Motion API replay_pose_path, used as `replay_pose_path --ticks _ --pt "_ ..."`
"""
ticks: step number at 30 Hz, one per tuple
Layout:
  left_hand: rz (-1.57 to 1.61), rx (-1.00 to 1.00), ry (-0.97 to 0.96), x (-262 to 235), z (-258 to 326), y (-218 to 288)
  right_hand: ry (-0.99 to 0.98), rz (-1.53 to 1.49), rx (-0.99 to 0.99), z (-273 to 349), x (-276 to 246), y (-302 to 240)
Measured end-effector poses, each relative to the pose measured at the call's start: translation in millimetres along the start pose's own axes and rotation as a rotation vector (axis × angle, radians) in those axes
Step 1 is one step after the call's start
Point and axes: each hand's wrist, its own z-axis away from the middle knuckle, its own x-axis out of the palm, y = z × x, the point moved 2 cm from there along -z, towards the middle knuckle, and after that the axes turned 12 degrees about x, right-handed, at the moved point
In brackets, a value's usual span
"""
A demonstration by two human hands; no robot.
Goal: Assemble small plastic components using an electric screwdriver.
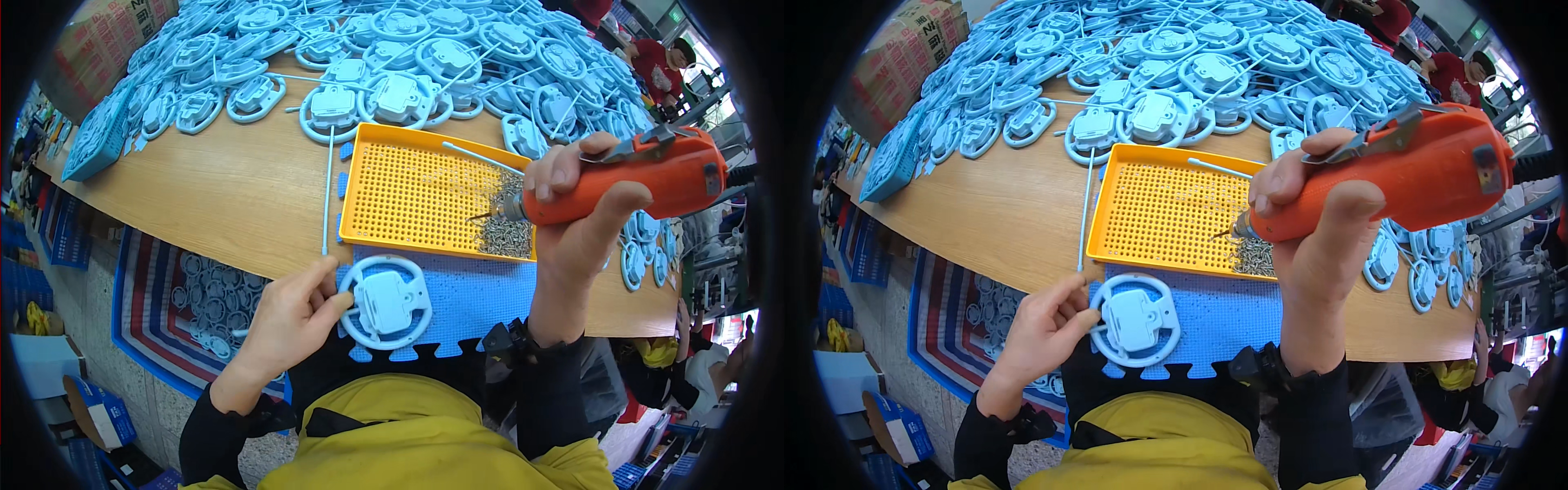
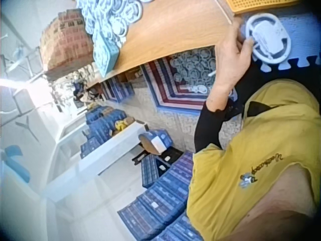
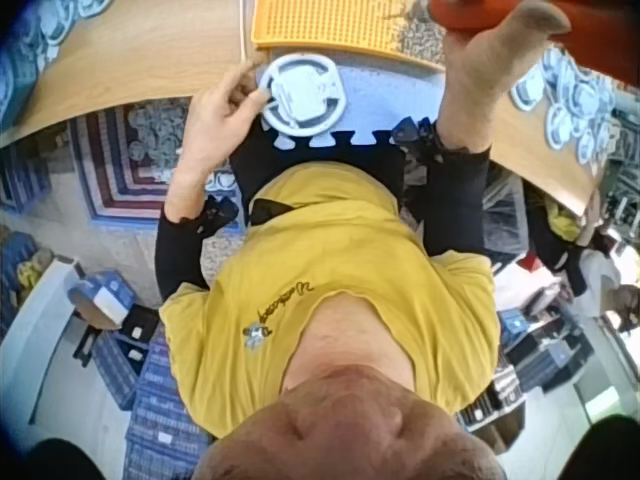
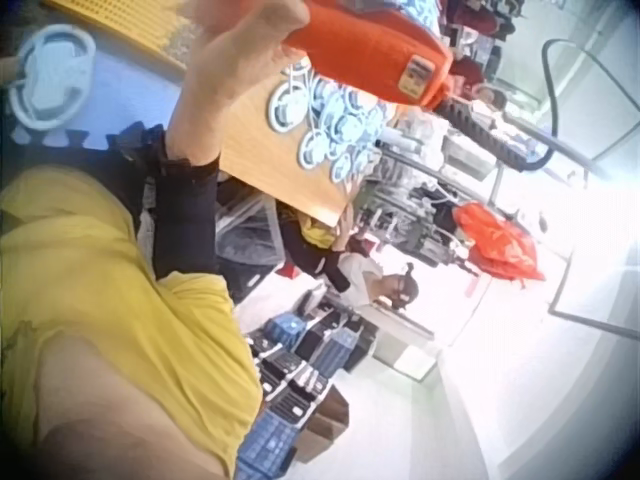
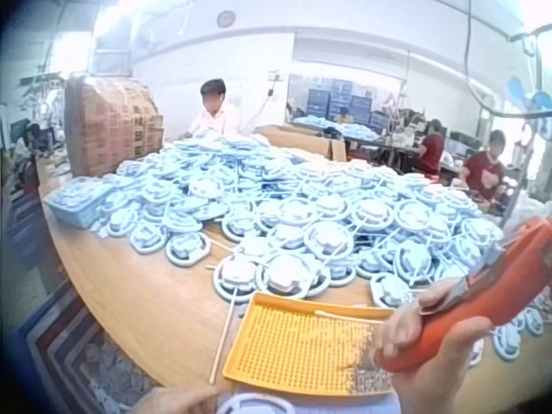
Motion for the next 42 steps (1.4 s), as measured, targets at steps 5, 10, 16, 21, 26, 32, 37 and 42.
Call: replay_pose_path --ticks 5,10,16,21,26,32,37,42 --pt "-0.634 0.611 0.282 12 -4 29 -0.032 -0.049 0.063 18 22 -6" --pt "-0.552 0.661 0.278 36 -19 43 -0.223 -0.128 0.032 31 46 -6" --pt "-0.443 0.735 0.293 38 -24 34 -0.27 -0.139 0.03 38 52 -7" --pt "-0.407 0.737 0.271 38 -24 36 -0.32 -0.147 0.038 42 58 -12" --pt "-0.437 0.723 0.267 42 -17 33 -0.228 -0.079 0.097 51 64 -12" --pt "-0.518 0.636 0.197 39 -2 39 -0.226 -0.03 0.106 55 61 -5" --pt "-0.562 0.564 0.105 44 4 16 -0.23 0.009 0.117 60 61 2" --pt "-0.476 0.605 0.17 45 1 17 -0.117 0.111 0.199 66 69 1"
